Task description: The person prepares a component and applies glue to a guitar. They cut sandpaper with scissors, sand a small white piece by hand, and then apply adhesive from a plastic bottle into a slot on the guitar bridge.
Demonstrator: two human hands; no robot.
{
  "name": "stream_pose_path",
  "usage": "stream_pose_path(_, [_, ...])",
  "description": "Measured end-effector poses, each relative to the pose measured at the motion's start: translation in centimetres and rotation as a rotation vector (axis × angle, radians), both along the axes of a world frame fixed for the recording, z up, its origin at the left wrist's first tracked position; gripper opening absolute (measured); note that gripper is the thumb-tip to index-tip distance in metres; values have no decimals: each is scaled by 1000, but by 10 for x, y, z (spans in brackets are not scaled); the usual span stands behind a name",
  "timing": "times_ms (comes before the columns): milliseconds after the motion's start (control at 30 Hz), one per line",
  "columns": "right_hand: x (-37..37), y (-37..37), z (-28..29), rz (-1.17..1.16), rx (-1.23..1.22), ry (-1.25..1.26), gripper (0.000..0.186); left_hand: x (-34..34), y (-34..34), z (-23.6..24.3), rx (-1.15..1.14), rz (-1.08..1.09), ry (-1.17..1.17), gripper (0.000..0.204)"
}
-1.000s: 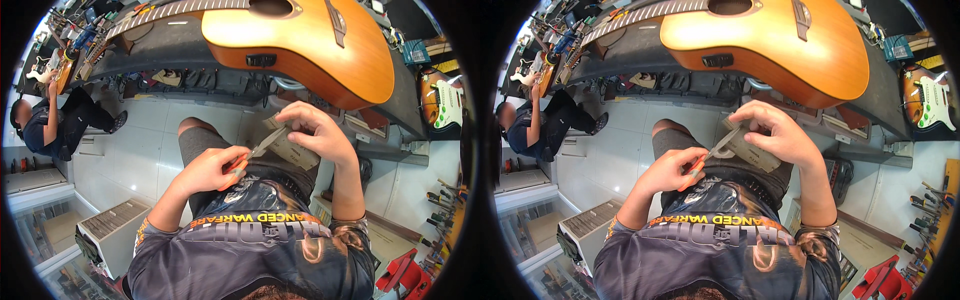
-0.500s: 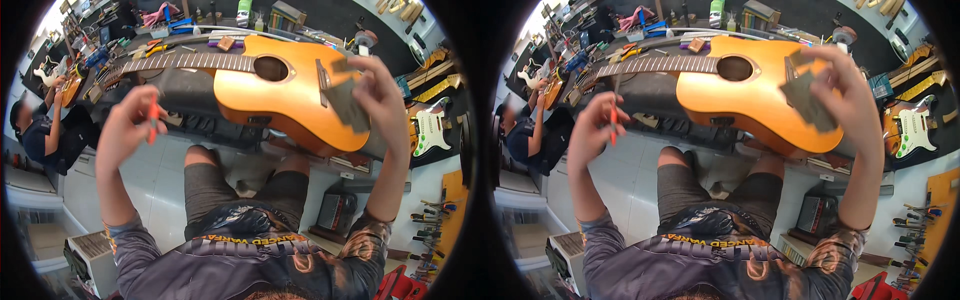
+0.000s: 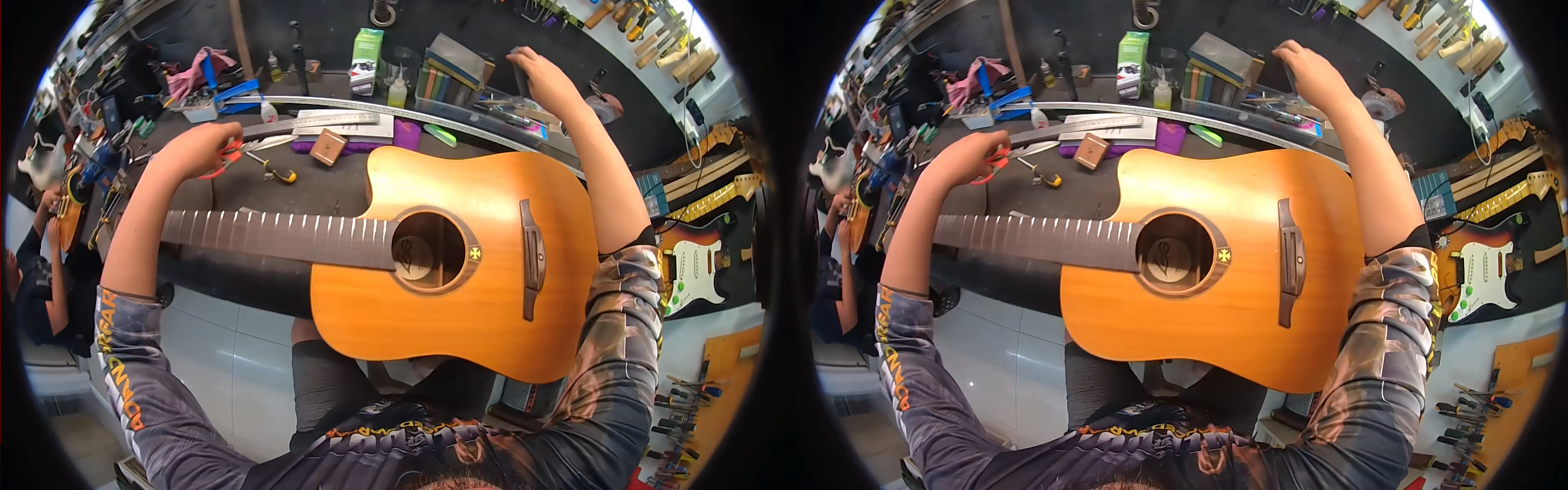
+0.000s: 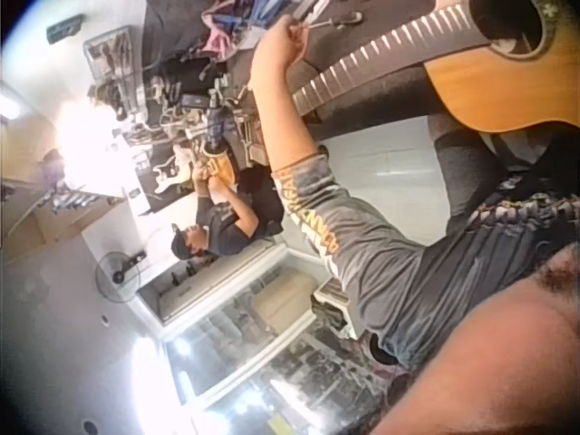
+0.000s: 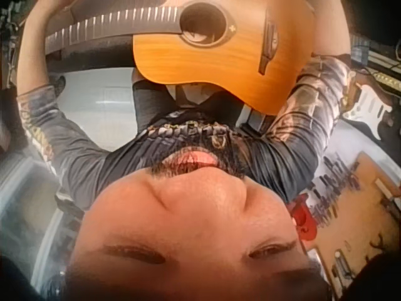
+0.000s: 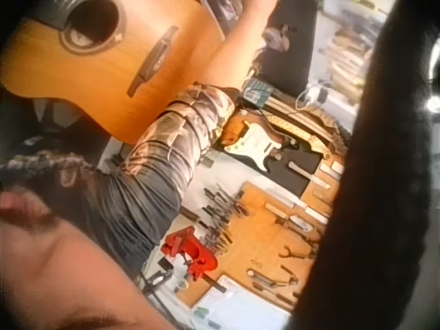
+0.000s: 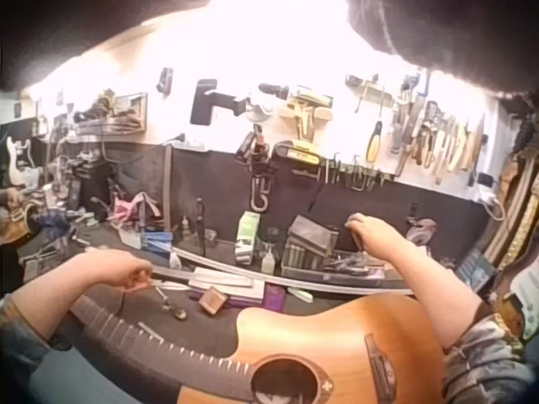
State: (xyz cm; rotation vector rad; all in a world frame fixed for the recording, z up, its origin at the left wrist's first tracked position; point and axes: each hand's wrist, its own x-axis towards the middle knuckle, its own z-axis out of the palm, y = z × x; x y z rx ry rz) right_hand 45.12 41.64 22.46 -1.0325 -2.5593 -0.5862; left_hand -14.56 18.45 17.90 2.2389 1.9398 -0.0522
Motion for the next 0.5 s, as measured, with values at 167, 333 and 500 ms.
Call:
stream_pose_path(167, [2,-46,7,29,-43,228,22,-13,14,-22,-136,-6,172,50])
stream_pose_path(333, [41,-154,22,-43,-146,648,21,-3,23,-39,-70,6,202,41])
stream_pose_path(500, [71,-299,41,-69,-304,1012,31,-46,28,-36,72,5,296,23])
